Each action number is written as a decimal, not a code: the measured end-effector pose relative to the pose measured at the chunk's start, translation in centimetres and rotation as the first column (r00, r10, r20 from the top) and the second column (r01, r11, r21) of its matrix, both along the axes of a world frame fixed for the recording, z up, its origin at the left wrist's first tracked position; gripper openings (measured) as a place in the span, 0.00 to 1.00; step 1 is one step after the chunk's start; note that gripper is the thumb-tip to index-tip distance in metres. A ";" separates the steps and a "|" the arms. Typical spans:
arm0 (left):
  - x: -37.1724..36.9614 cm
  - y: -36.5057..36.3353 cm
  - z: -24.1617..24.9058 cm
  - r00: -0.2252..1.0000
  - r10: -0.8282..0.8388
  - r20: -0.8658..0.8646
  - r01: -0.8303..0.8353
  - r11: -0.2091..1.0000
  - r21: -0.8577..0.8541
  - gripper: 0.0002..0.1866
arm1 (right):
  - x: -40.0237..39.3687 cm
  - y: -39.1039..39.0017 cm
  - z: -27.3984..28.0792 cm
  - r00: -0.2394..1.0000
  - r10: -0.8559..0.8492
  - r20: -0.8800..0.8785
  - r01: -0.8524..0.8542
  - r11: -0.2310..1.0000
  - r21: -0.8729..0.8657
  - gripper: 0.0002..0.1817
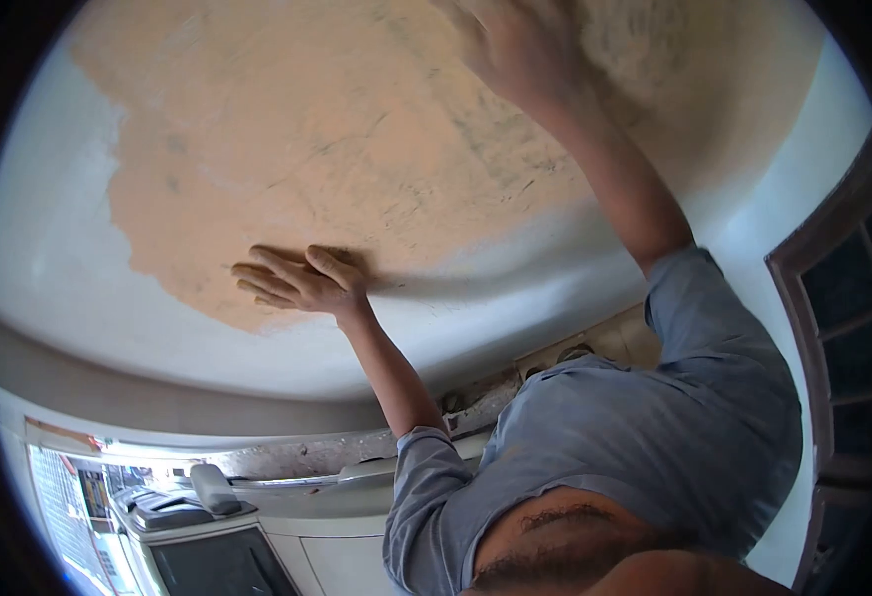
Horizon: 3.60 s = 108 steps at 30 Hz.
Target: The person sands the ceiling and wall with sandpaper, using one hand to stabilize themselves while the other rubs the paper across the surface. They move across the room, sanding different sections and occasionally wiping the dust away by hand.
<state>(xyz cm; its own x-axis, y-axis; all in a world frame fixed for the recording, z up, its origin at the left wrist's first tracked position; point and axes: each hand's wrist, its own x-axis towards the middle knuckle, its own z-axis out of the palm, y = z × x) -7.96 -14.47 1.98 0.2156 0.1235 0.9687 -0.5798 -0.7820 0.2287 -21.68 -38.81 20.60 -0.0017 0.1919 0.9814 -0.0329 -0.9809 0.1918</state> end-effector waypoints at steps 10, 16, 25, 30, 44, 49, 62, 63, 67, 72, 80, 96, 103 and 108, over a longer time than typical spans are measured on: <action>0.1 0.0 -0.3 0.999 0.019 0.044 -0.018 1.000 -0.019 0.34 | 2.5 1.9 -24.7 0.974 0.049 -0.222 -0.059 0.998 -0.038 0.18; 0.3 0.2 -0.6 0.998 -0.035 0.055 0.033 0.999 0.030 0.35 | 4.3 4.9 -6.3 0.961 0.173 -0.217 -0.168 0.985 0.042 0.18; 2.9 4.7 -3.5 0.995 -0.048 0.091 0.038 0.994 0.107 0.32 | 4.4 7.5 -19.1 0.973 -0.051 -0.224 0.031 0.995 -0.091 0.14; 3.1 4.8 -4.2 0.992 -0.041 0.117 0.027 0.992 0.124 0.32 | 4.5 6.9 -22.1 0.965 -0.025 -0.260 -0.025 0.982 -0.188 0.14; 4.9 8.1 -4.6 0.981 -0.122 0.150 0.084 0.968 0.237 0.25 | 6.2 12.1 -24.2 0.970 0.009 -0.245 -0.048 0.987 -0.155 0.17; 5.3 8.2 -5.1 0.978 -0.122 0.171 0.077 0.966 0.249 0.25 | 7.4 12.5 -14.5 0.977 0.040 -0.211 -0.086 0.973 -0.213 0.18; 5.1 8.1 -5.3 0.988 -0.089 0.126 0.059 0.972 0.225 0.27 | 7.1 10.8 -23.7 0.967 -0.022 -0.254 -0.027 0.982 -0.187 0.15; 4.9 8.0 -5.2 0.995 -0.070 0.075 0.051 0.970 0.237 0.29 | 6.8 10.9 -21.5 0.957 -0.036 -0.288 -0.037 0.969 -0.244 0.15; 5.0 7.8 -4.8 0.988 -0.056 0.141 0.024 0.975 0.223 0.34 | 8.4 12.0 -7.5 0.998 0.001 -0.057 -0.013 0.978 -0.210 0.18; 5.2 7.8 -4.9 0.992 -0.040 0.118 0.015 0.979 0.204 0.35 | 10.5 14.2 -1.4 0.975 0.159 0.156 -0.132 0.977 -0.170 0.16; 5.0 8.1 -5.0 0.994 -0.035 0.106 0.012 0.978 0.208 0.33 | 6.9 11.2 -22.8 0.936 0.018 -0.352 -0.107 0.967 -0.233 0.17; 4.9 7.8 -5.3 0.992 -0.070 0.103 0.058 0.992 0.113 0.28 | 7.4 12.9 -23.3 0.947 0.052 -0.317 -0.114 0.977 -0.181 0.15; 5.3 7.9 -5.4 0.987 -0.089 0.136 0.073 0.990 0.117 0.29 | 8.6 13.1 -6.0 0.859 0.081 -0.506 -0.076 0.997 0.030 0.18; 5.0 7.7 -5.2 0.986 -0.049 0.158 0.031 0.993 0.116 0.30 | 9.4 13.0 -5.5 1.000 0.031 0.004 -0.030 0.984 -0.174 0.18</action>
<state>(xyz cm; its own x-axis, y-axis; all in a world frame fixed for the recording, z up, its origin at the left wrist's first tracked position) -2.92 -6.76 -3.17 0.0593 0.0064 0.9982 -0.6331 -0.7729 0.0426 -12.32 -25.79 15.12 -0.0167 0.3590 0.9332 -0.0051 -0.9333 0.3590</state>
